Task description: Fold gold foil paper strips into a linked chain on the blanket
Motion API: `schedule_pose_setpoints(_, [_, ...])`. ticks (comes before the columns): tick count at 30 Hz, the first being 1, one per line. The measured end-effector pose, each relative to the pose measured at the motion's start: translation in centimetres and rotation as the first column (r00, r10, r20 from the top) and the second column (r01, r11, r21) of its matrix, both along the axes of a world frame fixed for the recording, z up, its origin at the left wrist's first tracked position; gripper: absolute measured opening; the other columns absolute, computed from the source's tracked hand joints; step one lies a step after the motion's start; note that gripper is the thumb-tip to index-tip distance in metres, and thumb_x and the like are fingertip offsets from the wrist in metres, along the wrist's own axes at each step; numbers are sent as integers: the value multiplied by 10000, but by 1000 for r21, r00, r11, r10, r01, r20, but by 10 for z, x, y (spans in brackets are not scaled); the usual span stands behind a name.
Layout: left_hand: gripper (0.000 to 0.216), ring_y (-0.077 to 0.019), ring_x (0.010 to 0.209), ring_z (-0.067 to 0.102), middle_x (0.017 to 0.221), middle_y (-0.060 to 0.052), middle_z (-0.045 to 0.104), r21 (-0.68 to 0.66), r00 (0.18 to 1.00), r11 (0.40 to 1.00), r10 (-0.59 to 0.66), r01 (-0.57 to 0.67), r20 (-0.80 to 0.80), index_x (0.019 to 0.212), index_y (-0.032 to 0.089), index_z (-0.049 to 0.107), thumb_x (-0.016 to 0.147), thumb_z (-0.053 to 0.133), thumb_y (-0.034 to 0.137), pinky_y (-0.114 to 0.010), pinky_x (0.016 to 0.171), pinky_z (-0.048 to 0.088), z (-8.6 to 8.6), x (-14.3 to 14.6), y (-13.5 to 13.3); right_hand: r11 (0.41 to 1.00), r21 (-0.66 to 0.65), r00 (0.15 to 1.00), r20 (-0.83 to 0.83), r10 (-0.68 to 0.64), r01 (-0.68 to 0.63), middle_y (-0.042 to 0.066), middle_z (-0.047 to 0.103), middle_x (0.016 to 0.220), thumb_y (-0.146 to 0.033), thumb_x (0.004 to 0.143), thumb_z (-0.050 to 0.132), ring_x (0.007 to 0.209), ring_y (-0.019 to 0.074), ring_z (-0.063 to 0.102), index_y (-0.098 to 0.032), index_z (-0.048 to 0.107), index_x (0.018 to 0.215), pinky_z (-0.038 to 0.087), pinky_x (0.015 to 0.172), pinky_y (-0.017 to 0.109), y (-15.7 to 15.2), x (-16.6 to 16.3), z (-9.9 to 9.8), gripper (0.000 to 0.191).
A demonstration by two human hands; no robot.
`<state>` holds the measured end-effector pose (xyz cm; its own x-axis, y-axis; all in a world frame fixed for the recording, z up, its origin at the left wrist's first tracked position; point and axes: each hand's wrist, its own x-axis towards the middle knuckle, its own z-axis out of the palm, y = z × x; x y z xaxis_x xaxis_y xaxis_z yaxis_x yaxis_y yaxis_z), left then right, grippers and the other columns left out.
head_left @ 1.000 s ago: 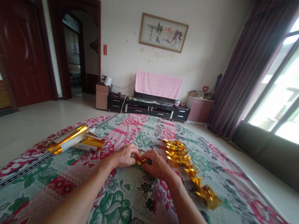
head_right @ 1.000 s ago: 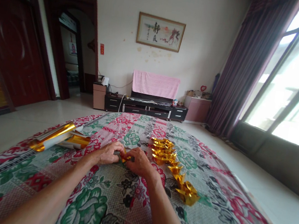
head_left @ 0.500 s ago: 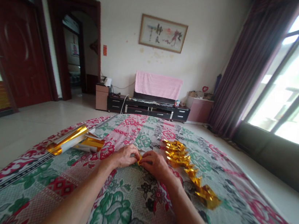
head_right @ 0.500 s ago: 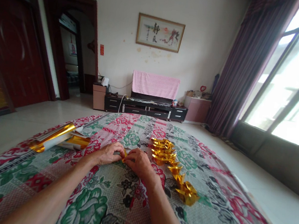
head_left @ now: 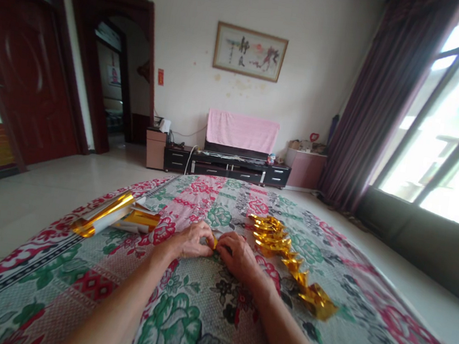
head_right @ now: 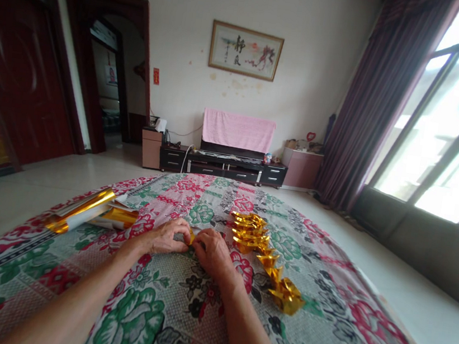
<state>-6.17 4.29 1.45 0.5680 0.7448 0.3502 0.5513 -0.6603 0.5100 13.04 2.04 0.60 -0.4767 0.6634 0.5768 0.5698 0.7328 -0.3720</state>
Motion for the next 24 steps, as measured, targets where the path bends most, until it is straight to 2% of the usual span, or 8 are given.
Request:
schedule_pose_setpoints(5, [87, -125, 892, 540, 934, -19, 539, -17, 999, 999, 43, -43, -16, 768, 214, 660, 707, 599, 223, -247, 861, 425, 3, 4, -5, 999, -39, 999, -29, -13, 12, 36, 634, 817, -137, 788, 506, 805, 140, 569, -183, 635, 754, 426, 765, 253, 0, 1, 3, 141])
schedule_pose_setpoints(10, [109, -140, 892, 538, 961, -22, 533, -20, 998, 999, 50, -51, -41, 782, 227, 680, 708, 607, 260, -261, 865, 421, -1, 3, 0, 995, -92, 996, -74, -51, 44, 21, 655, 812, -14, 706, 435, 778, 128, 588, -184, 644, 755, 441, 748, 230, 1, 5, 7, 273])
schedule_pose_setpoints(14, [116, -146, 901, 536, 957, -27, 537, -18, 997, 998, 54, -55, -52, 784, 230, 683, 703, 616, 279, -258, 863, 416, -2, 3, 2, 997, -72, 994, -106, -26, 18, 26, 671, 808, -46, 705, 467, 782, 131, 600, -181, 662, 718, 451, 754, 228, 3, 5, 7, 238])
schedule_pose_setpoints(24, [104, -150, 905, 543, 929, -37, 566, -30, 996, 996, 89, -89, 4, 713, 202, 668, 722, 578, 252, -269, 855, 429, -2, 8, 0, 995, -84, 992, -109, -65, 56, 40, 685, 802, -102, 698, 548, 768, 135, 612, -175, 694, 701, 463, 730, 222, 7, 3, 2, 163])
